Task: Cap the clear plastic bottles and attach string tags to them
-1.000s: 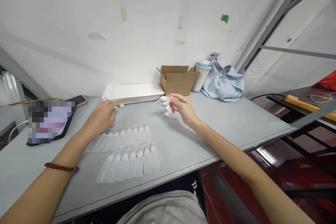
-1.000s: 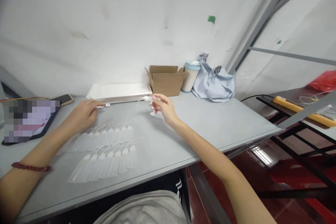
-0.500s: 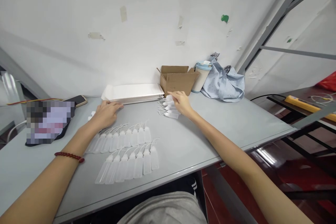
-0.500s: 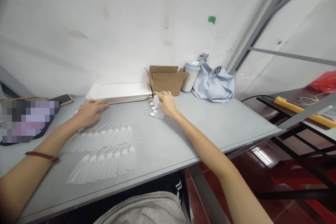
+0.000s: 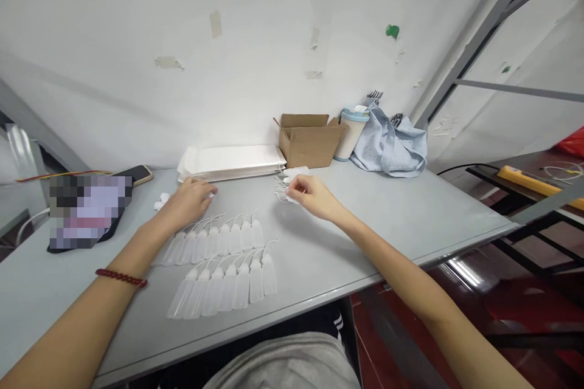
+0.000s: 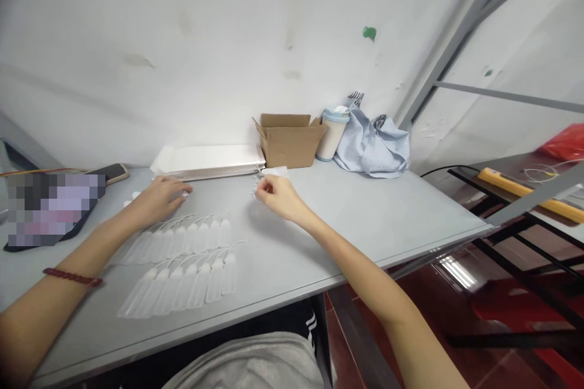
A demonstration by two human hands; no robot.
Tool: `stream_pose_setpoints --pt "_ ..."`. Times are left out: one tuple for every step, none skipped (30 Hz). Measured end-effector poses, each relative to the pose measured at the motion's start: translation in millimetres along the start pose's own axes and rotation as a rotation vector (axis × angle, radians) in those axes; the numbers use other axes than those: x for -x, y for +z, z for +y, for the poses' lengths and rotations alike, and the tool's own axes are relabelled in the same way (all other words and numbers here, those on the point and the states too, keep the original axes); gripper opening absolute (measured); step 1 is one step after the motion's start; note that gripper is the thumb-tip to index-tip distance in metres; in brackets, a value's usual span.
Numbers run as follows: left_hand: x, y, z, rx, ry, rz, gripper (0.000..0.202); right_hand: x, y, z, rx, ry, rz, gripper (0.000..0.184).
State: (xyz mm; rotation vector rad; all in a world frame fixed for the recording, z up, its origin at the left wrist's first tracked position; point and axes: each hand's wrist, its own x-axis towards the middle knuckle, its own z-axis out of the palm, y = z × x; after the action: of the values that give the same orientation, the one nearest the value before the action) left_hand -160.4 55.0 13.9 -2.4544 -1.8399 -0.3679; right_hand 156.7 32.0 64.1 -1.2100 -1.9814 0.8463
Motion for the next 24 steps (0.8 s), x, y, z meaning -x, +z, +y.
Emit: stream_pose_setpoints --pt "0 -0.3 1 0.006 -0.001 0.006 0.037 5 0 -5 -0.025 0.008 -0.123 0.014" --pt "-1 -0.7 2 0.012 -0.005 0.012 0.036 10 1 -9 -0.031 0.016 -0.243 0.015" --pt "-1 -1.3 3 0.017 -0.011 0.020 0.035 14 2 -12 -0.025 0.018 -0.362 0.017" --pt "-1 -2.1 4 0.021 -0.020 0.028 0.035 17 4 -15 -0.017 0.017 -0.471 0.018" --pt "0 -3.2 6 0.024 -0.028 0.037 0.035 20 6 -16 -0.008 0.017 -0.567 0.019" --pt "1 -4.6 8 0.028 -0.040 0.047 0.037 23 9 -17 -0.001 0.014 -0.648 0.019" --pt "2 -6.3 11 0.034 -0.055 0.060 0.038 26 12 -18 0.004 0.007 -0.715 0.019" --pt "3 -8.4 14 0.042 -0.070 0.078 0.038 28 16 -18 0.010 0.000 -0.766 0.019" --pt "4 -10.7 18 0.053 -0.084 0.098 0.037 30 19 -18 0.020 -0.007 -0.806 0.020" --pt "6 -13.3 22 0.068 -0.090 0.119 0.036 31 21 -18 0.031 -0.013 -0.832 0.021" --pt "7 -16.0 27 0.086 -0.088 0.136 0.034 32 24 -18 0.040 -0.016 -0.846 0.022" --pt "9 -18.4 31 0.105 -0.076 0.147 0.032 33 25 -18 0.047 -0.013 -0.853 0.023" --pt "10 -20.6 35 0.124 -0.055 0.154 0.030 34 26 -18 0.051 -0.005 -0.856 0.023" --pt "11 -22.2 39 0.142 -0.030 0.160 0.029 34 27 -18 0.054 0.008 -0.859 0.023" --pt "12 -23.3 42 0.157 -0.006 0.167 0.028 35 27 -18 0.057 0.027 -0.865 0.023" --pt "13 -23.7 44 0.168 0.013 0.176 0.027 35 27 -19 0.060 0.047 -0.871 0.024" --pt "14 -23.6 46 0.176 0.024 0.185 0.026 36 27 -20 0.064 0.067 -0.876 0.025" --pt "14 -23.2 48 0.184 0.028 0.192 0.025 36 27 -22 0.070 0.084 -0.878 0.027" --pt "15 -22.5 49 0.192 0.026 0.196 0.025 37 27 -23 0.079 0.096 -0.875 0.029" --pt "15 -22.0 50 0.203 0.019 0.199 0.025 37 27 -24 0.091 0.100 -0.868 0.031" --pt "16 -21.6 52 0.218 0.012 0.203 0.025 38 27 -26 0.104 0.098 -0.861 0.033" --pt "16 -21.7 55 0.236 0.006 0.207 0.025 38 27 -27 0.119 0.093 -0.854 0.035" --pt "17 -22.1 57 0.256 0.003 0.210 0.025 39 27 -27 0.133 0.089 -0.849 0.036" --pt "18 -23.0 61 0.277 0.002 0.212 0.025 39 28 -28 0.146 0.086 -0.848 0.037"
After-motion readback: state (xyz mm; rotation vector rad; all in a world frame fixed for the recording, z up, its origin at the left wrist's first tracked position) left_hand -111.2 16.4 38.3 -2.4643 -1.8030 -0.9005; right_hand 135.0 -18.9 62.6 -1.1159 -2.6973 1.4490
